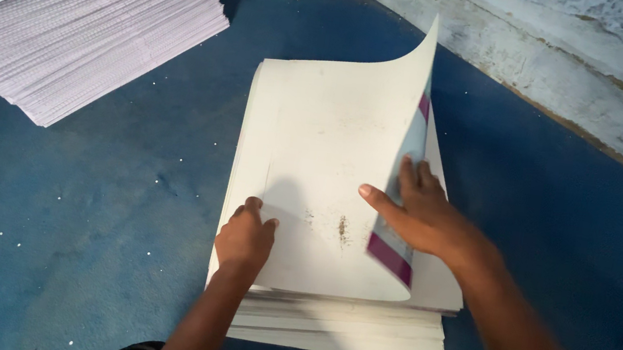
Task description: The person places a printed cover sheet onto a stack of blank pages, folds it over the spine, and presses the fold flat with a small wooden block. They repeat this process for multiple booklets, stacking the finished items to the right.
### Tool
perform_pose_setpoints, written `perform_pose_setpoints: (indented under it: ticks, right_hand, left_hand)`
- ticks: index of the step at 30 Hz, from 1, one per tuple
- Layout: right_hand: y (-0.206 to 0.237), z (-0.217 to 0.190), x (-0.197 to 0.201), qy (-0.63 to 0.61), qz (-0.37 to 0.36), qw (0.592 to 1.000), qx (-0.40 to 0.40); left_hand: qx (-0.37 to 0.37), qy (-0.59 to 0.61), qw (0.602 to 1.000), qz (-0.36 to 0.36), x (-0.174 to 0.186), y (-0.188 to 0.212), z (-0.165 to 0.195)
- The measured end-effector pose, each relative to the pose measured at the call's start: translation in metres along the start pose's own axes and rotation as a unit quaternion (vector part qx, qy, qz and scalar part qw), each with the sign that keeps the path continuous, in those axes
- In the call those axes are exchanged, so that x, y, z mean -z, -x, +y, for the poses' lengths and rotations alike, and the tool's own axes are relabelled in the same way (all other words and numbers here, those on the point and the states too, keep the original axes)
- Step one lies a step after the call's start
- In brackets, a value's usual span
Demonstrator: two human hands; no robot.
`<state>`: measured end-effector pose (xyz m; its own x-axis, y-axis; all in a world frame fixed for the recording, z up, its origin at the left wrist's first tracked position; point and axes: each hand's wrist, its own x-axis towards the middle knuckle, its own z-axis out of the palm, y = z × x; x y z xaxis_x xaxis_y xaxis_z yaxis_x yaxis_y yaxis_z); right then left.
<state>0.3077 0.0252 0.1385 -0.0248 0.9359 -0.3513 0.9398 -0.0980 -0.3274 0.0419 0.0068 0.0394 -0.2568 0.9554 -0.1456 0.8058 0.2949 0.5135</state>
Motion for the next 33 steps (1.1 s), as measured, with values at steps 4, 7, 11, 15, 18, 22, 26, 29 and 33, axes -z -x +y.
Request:
perform_pose_setpoints:
  ticks: [4,7,11,15,18,22,26,29,33]
  right_hand:
    - [-0.008,-0.002,-0.02,0.056,0.119,0.985,0.112]
    - [-0.014,0.006,-0.04,0.071,0.229,0.944,0.226]
    - [-0.02,0.007,-0.063,0.078,0.29,0.908,0.292]
    - [-0.022,-0.002,-0.075,0.078,0.29,0.896,0.328]
    - [-0.023,-0.014,-0.08,0.099,0.279,0.894,0.336]
    - [-0.029,-0.024,-0.084,0.108,0.279,0.883,0.36]
    - [-0.043,-0.023,-0.08,0.06,0.263,0.896,0.353]
    - [-0.061,-0.019,-0.072,-0.012,0.298,0.895,0.332]
    - [-0.094,-0.014,-0.058,-0.071,0.271,0.932,0.232]
  left_hand:
    - [-0.053,-0.012,0.998,0.041,-0.011,-0.005,-0.004]
    - [-0.156,0.018,0.983,0.092,-0.024,-0.018,-0.01]
    - [-0.189,0.079,0.978,0.042,-0.036,-0.036,-0.006]
    - [-0.059,0.222,0.97,-0.077,-0.025,-0.046,0.002]
    - [-0.006,0.298,0.947,-0.119,-0.015,-0.048,0.01]
    - [-0.012,0.411,0.899,-0.152,-0.015,-0.05,0.016]
    - [0.014,0.439,0.882,-0.172,-0.02,-0.061,0.011]
    - [0.06,0.413,0.889,-0.189,-0.017,-0.072,0.006]
    - [0.083,0.401,0.888,-0.211,-0.013,-0.076,0.0]
